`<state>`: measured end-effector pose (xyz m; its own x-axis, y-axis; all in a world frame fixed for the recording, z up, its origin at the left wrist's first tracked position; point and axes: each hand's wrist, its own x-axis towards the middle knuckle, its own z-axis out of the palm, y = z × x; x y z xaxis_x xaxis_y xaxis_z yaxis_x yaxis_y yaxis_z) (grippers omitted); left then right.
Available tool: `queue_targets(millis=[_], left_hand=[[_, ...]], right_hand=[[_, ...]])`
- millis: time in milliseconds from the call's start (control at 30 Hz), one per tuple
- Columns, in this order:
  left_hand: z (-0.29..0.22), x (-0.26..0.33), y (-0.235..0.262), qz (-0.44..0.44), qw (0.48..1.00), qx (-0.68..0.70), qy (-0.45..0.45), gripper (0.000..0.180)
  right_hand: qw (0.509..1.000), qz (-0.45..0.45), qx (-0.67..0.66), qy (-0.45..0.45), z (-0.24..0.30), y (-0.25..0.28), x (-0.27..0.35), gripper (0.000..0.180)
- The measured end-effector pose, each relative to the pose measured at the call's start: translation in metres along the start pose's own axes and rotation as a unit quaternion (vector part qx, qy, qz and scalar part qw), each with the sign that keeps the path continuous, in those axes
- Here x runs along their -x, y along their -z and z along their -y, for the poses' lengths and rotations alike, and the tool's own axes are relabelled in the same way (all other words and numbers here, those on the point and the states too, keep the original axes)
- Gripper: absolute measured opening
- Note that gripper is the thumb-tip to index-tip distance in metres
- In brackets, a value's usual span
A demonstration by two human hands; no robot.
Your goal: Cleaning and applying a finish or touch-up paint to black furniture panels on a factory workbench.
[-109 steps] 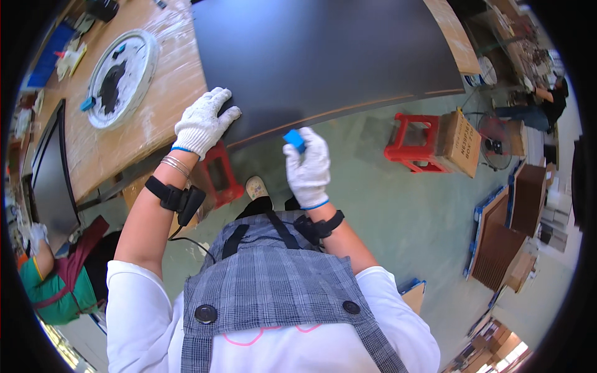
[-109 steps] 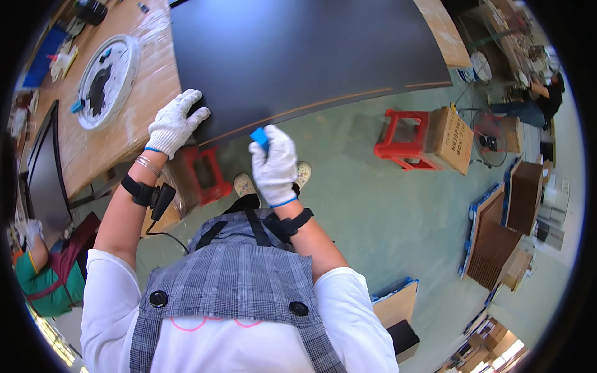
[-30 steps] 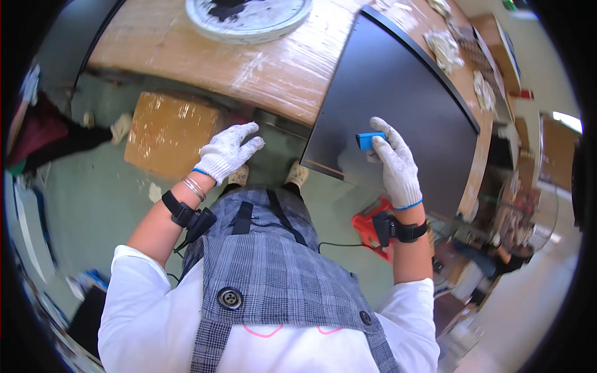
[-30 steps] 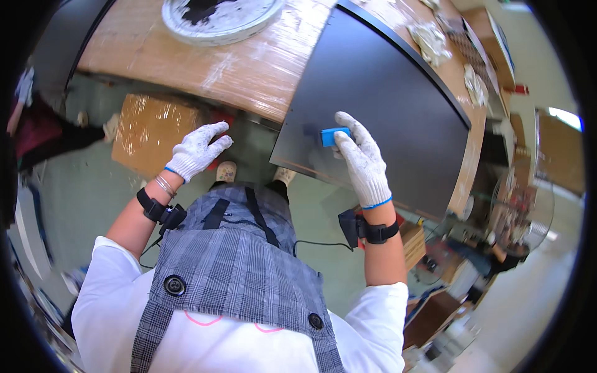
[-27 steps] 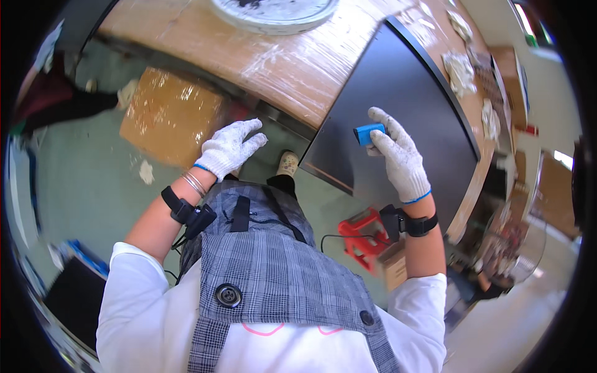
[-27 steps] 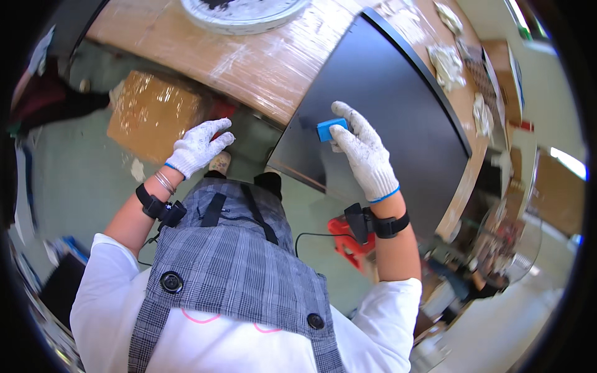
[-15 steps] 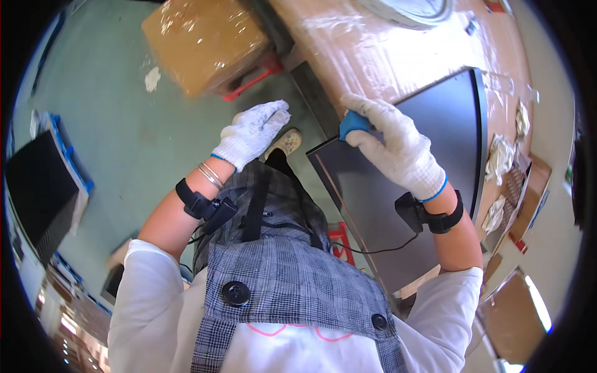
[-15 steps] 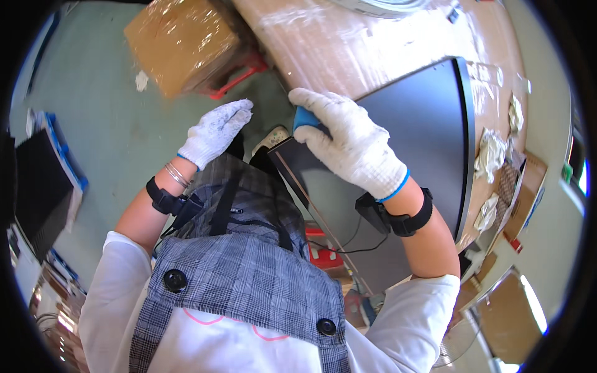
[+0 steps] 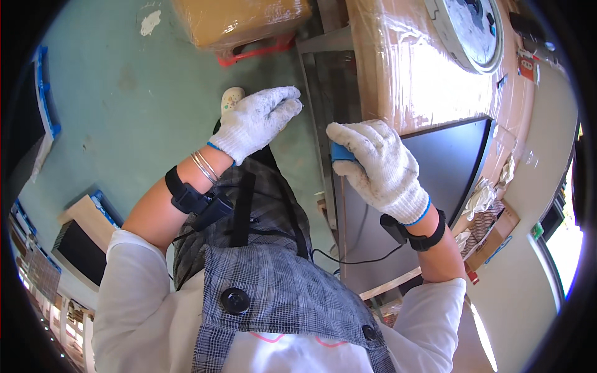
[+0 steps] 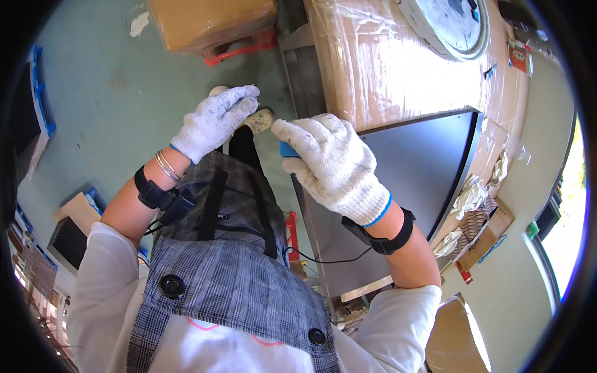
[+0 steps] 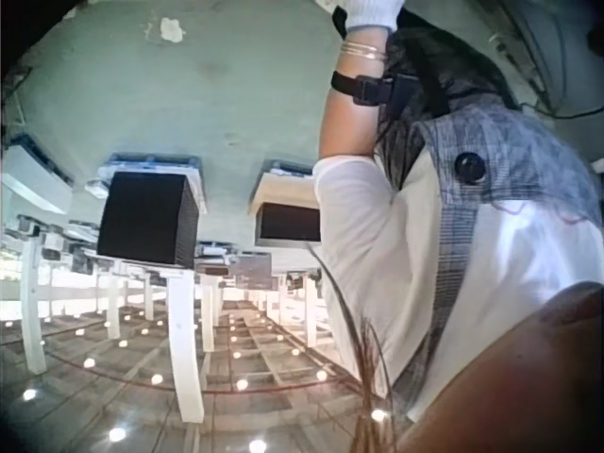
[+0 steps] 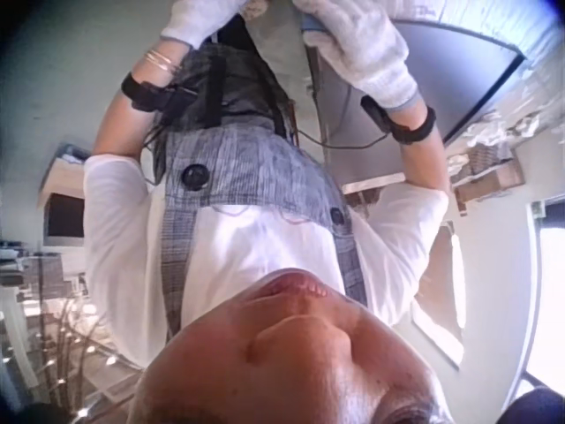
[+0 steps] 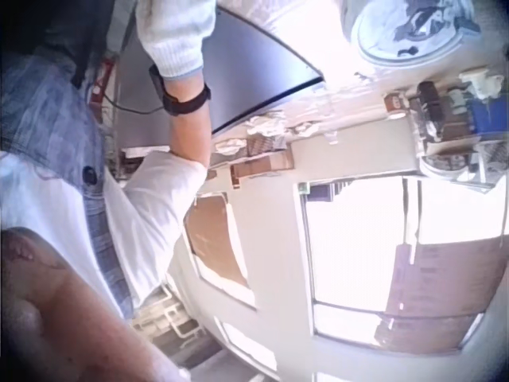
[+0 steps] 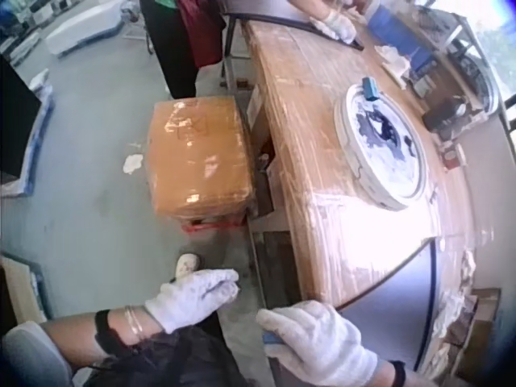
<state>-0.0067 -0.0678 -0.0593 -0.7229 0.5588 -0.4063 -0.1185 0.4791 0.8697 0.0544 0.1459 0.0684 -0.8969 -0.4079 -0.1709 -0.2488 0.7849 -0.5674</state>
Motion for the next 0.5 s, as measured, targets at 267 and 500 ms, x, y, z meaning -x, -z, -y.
queue_targets(millis=[267,500], left_hand=[[0.003,-0.003,0.007,0.000,1.000,0.019,-0.014,0.035],[0.003,-0.003,0.009,-0.019,0.999,0.046,-0.012,0.033]], right_hand=[[0.999,-0.022,0.007,-0.040,0.008,0.000,-0.001,0.046],[0.997,-0.011,0.074,-0.009,-0.002,0.007,0.001,0.044]])
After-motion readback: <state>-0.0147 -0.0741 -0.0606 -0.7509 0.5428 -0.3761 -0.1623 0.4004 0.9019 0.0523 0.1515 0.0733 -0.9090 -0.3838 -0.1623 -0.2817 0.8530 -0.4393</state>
